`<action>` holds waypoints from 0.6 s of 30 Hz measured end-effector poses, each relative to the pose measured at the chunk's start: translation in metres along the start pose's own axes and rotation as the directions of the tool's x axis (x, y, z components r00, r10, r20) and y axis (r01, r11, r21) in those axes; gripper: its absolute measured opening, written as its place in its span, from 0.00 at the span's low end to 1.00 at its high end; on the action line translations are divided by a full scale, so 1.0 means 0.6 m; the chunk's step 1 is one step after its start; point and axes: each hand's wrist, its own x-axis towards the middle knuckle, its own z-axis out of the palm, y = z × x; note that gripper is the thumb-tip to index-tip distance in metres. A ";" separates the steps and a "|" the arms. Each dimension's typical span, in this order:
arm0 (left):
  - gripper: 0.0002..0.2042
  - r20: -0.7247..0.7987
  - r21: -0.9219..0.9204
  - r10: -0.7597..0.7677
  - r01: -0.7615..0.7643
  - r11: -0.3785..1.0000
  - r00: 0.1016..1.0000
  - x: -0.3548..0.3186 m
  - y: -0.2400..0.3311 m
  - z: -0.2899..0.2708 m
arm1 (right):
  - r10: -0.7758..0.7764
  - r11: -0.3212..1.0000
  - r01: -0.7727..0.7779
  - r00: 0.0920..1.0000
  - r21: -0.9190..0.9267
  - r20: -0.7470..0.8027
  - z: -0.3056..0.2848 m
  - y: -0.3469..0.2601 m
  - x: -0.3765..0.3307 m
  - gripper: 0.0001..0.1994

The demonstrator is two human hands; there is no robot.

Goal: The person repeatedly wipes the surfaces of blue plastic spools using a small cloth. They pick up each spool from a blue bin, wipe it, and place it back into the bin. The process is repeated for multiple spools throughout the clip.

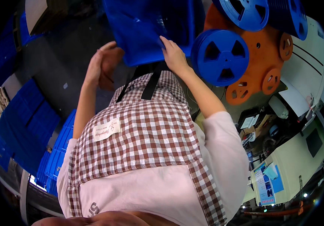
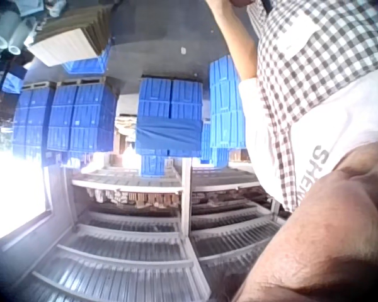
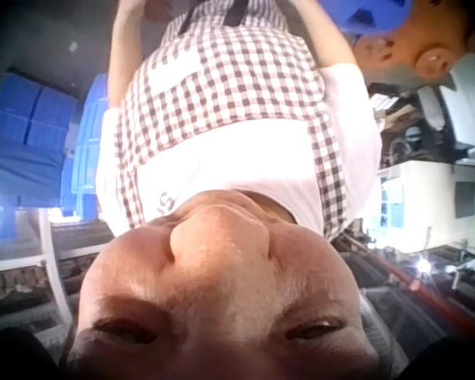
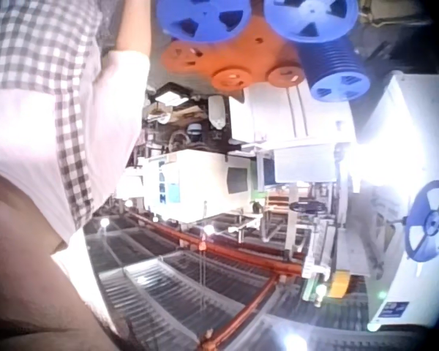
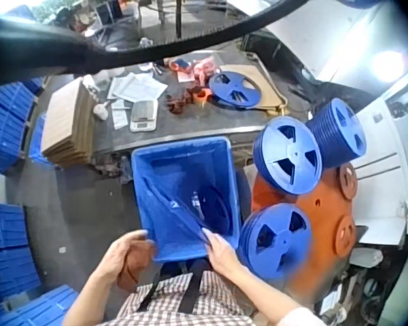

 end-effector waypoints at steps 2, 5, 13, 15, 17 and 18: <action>0.19 0.016 0.152 -0.082 0.078 0.985 0.997 -0.027 -0.033 -0.001 | 0.258 0.957 -0.270 0.960 0.104 0.113 0.052 0.073 0.036 0.18; 0.16 -0.096 0.326 -0.123 0.148 0.934 0.988 -0.109 -0.056 0.006 | 0.623 0.601 -0.686 0.724 0.411 0.297 0.107 0.117 0.067 0.16; 0.15 -0.374 0.279 -0.376 0.490 0.826 0.848 -0.296 -0.034 0.036 | 0.811 0.556 -0.831 0.540 -0.010 0.225 0.157 0.219 0.122 0.18; 0.15 -0.401 0.243 -0.423 0.539 0.806 0.813 -0.323 -0.026 0.053 | 0.853 0.518 -0.851 0.508 -0.086 0.121 0.129 0.209 0.128 0.18; 0.14 -0.418 0.207 -0.450 0.566 0.798 0.789 -0.338 -0.001 0.077 | 0.840 0.535 -0.825 0.542 -0.182 0.018 0.090 0.186 0.129 0.19; 0.14 -0.424 0.220 -0.455 0.576 0.788 0.783 -0.341 0.008 0.081 | 0.853 0.522 -0.845 0.520 -0.120 0.049 0.104 0.210 0.122 0.21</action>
